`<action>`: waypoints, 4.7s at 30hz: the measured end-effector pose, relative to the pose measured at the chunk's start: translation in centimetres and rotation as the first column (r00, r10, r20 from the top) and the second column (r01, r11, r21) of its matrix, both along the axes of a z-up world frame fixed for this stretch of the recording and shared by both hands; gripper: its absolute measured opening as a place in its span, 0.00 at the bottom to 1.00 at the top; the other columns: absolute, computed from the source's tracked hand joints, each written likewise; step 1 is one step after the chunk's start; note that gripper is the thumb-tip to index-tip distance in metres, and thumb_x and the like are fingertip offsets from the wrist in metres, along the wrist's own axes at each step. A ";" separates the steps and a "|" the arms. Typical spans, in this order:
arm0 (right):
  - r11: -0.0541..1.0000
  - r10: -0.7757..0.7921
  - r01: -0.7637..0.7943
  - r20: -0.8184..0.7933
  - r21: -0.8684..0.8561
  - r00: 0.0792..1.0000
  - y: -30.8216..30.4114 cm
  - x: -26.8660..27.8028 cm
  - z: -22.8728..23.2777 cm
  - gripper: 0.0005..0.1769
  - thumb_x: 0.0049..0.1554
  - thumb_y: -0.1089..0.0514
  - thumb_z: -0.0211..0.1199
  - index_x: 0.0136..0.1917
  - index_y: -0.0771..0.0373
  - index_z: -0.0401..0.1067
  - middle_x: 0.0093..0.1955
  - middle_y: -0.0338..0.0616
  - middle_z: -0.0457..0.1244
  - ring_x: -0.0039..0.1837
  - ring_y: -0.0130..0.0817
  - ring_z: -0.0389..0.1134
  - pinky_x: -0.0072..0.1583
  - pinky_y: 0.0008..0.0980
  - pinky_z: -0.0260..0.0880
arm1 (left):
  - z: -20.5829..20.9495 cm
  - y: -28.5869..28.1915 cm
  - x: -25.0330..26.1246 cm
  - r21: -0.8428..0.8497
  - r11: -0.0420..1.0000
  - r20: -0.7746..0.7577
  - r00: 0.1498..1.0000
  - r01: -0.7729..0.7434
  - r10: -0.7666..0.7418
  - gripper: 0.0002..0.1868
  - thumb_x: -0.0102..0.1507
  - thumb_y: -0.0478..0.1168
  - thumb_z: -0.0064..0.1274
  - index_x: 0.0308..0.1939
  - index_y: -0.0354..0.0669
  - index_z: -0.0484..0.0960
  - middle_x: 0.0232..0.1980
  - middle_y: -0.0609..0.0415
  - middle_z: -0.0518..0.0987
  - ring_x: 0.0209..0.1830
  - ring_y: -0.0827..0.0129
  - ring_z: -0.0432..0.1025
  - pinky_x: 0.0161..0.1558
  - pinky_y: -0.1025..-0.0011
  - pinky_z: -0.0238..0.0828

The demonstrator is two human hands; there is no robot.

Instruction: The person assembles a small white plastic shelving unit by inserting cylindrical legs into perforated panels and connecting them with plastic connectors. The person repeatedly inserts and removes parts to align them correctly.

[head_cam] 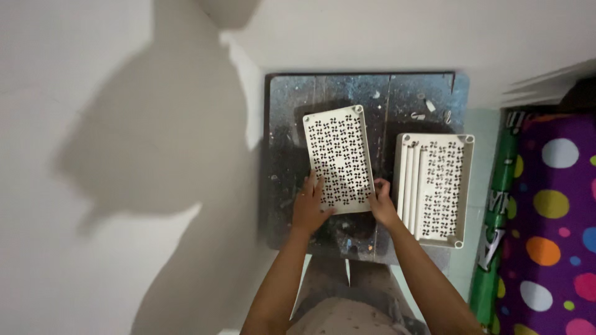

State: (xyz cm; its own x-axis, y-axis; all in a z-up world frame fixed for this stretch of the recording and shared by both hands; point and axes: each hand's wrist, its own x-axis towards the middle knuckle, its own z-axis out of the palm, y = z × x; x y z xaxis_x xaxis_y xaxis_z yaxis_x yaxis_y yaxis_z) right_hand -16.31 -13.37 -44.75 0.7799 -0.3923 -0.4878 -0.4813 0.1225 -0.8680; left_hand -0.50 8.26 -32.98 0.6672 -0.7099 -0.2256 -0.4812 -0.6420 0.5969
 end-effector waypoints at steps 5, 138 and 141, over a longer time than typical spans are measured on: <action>0.967 0.019 -0.063 -0.181 -0.245 0.983 1.4 -0.9 1.0 0.23 0.64 0.61 0.50 0.69 0.67 0.50 0.60 0.66 0.65 0.62 0.58 0.69 0.62 0.47 0.66 | -1.0 0.7 -0.8 -0.092 0.995 0.021 0.999 -0.026 0.028 0.54 0.51 0.45 0.69 0.77 0.40 0.56 0.83 0.42 0.46 0.76 0.41 0.58 0.65 0.51 0.63; 0.983 -0.164 0.168 0.733 0.069 0.660 2.1 30.3 15.1 0.26 0.65 0.50 0.45 0.28 0.60 0.47 0.27 0.35 0.43 0.31 0.26 0.42 0.35 0.33 0.41 | -14.3 -12.2 14.4 -0.625 0.588 -0.347 0.857 -0.514 0.381 0.13 0.66 0.32 0.52 0.54 0.40 0.80 0.54 0.43 0.81 0.55 0.49 0.77 0.57 0.62 0.75; 0.984 0.082 -0.168 0.674 0.063 0.734 -0.7 29.7 16.4 0.28 0.64 0.48 0.47 0.27 0.60 0.47 0.26 0.39 0.45 0.31 0.29 0.45 0.37 0.36 0.45 | -14.5 -12.1 13.7 -0.628 0.566 -0.375 0.845 -0.534 0.381 0.11 0.67 0.32 0.53 0.53 0.40 0.81 0.53 0.43 0.82 0.55 0.50 0.77 0.57 0.61 0.75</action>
State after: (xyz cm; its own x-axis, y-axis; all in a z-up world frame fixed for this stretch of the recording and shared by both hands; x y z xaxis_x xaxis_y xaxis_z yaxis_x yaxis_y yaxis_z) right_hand 13.42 -14.07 -28.36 0.9591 -0.2444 0.1426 0.1979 0.2192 -0.9554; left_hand 13.20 -3.89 -47.45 0.9491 -0.3123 0.0414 -0.0796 -0.1106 0.9907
